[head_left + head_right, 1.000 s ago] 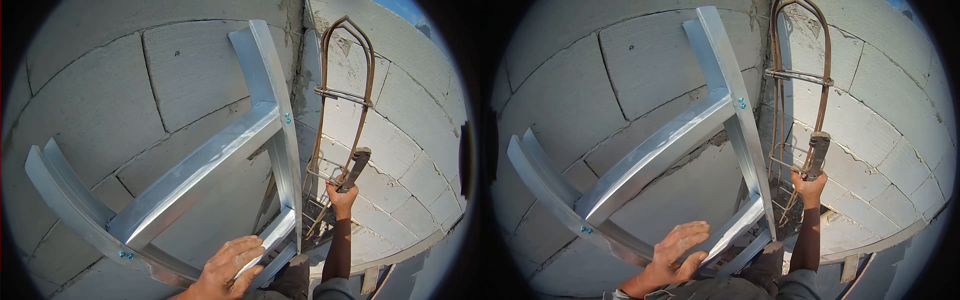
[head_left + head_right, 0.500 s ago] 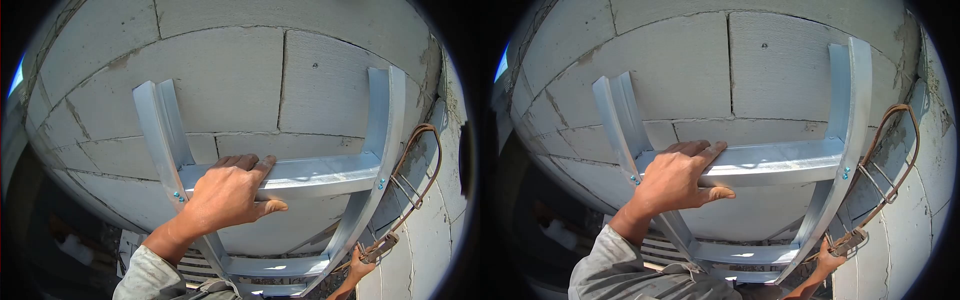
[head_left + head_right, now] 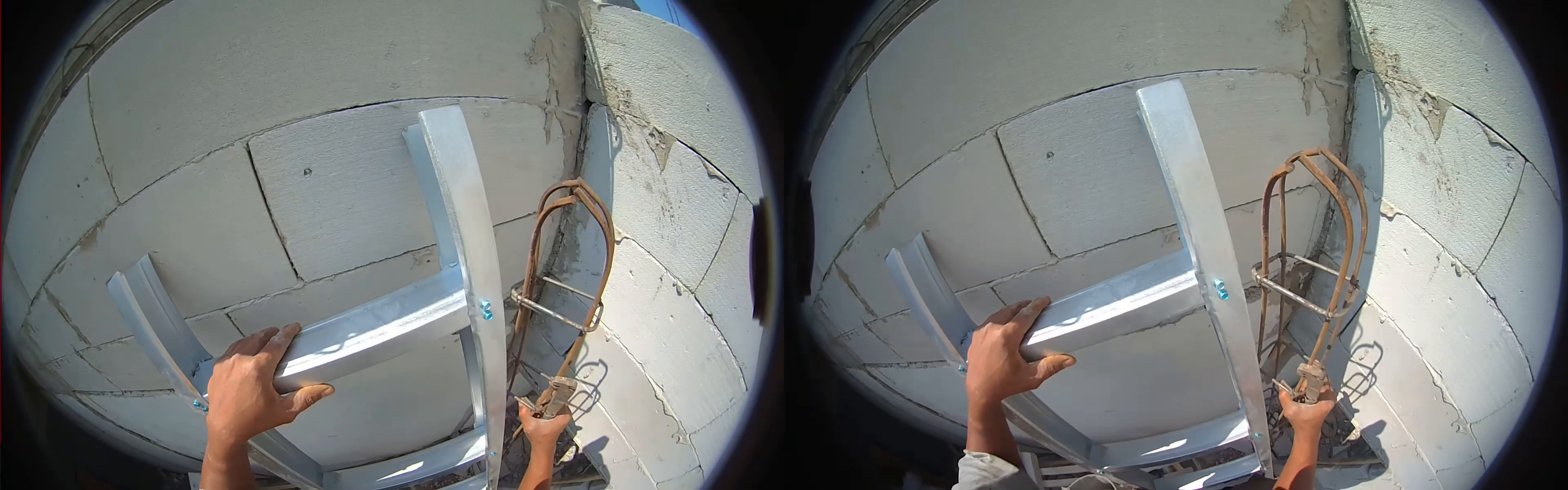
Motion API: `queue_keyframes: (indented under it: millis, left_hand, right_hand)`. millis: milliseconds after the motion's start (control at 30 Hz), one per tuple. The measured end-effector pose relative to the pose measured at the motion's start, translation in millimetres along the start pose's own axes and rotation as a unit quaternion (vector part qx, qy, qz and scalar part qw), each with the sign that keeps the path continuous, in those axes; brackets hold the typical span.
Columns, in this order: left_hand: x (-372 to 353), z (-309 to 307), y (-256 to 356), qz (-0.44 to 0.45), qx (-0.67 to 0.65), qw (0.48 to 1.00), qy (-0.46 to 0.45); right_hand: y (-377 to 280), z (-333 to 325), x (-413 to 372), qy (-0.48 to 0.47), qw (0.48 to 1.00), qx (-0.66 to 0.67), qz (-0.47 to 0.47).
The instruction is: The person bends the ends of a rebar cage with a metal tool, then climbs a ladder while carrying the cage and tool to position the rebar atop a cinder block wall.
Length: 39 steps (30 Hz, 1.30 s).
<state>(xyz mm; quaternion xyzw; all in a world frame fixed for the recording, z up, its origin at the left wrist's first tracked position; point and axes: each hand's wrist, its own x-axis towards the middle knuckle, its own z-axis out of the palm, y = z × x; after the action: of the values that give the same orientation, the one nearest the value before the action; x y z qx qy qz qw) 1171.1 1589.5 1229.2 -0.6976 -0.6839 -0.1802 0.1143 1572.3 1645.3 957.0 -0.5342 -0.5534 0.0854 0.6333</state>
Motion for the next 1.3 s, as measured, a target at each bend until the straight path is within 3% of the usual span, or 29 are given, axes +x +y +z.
queue_keyframes:
  millis: [67,167,367,433,500,533,600,667,733,933,1033,1067,1167,1300]
  left_hand:
    - [0.1,0.1,5.2,-0.001,0.003,1.000,0.028]
    - [3.0,-3.7,15.7,-0.014,-0.003,0.999,0.045]
    - [10.4,2.4,16.8,-0.024,-0.012,0.998,0.059]
    - [9.9,1.1,14.2,-0.018,-0.005,0.999,0.050]
    - [10.0,3.2,12.7,-0.012,-0.015,0.999,0.025]
    - [10.3,6.1,10.7,-0.011,-0.028,0.999,0.020]
    - [10.5,7.5,11.0,-0.022,-0.025,0.999,0.000]
    - [9.8,10.2,5.7,-0.020,-0.020,1.000,-0.008]
    - [8.7,12.1,0.6,-0.007,-0.020,1.000,-0.004]
    - [10.7,7.5,3.8,-0.008,0.006,1.000,-0.021]
    - [10.7,6.3,9.7,-0.046,-0.028,0.998,-0.037]
    - [12.9,4.7,9.9,-0.051,-0.029,0.998,-0.026]
    - [16.7,-3.1,16.8,-0.071,-0.007,0.997,-0.025]
    - [14.1,-6.8,16.7,-0.073,-0.002,0.997,-0.015]
  right_hand:
    - [-5.9,-10.9,4.2,-0.003,0.996,0.059,0.074]
    - [-5.8,-29.8,20.1,0.023,0.994,0.056,0.090]
    - [9.4,-70.3,55.6,0.047,0.995,0.028,0.087]
    - [6.1,-86.7,73.5,0.000,0.997,-0.080,0.001]
    - [7.8,-99.4,80.8,0.035,0.996,-0.072,0.042]
    - [12.0,-102.1,81.6,0.076,0.985,0.020,0.151]
    - [-10.7,-113.2,101.1,0.043,0.985,-0.119,0.115]
    - [-29.4,-113.7,117.6,0.064,0.987,-0.075,0.128]
    - [-29.5,-126.7,127.5,0.051,0.985,-0.140,0.089]
    - [-40.2,-146.0,143.0,0.027,0.985,-0.152,0.081]
    - [-44.5,-156.7,144.9,0.018,0.974,-0.194,0.113]
    - [-47.4,-162.6,148.9,-0.017,0.973,-0.218,0.077]
    - [-38.0,-167.5,151.8,0.022,0.985,-0.086,0.149]
    - [-64.2,-172.9,169.0,-0.018,0.984,-0.131,0.116]
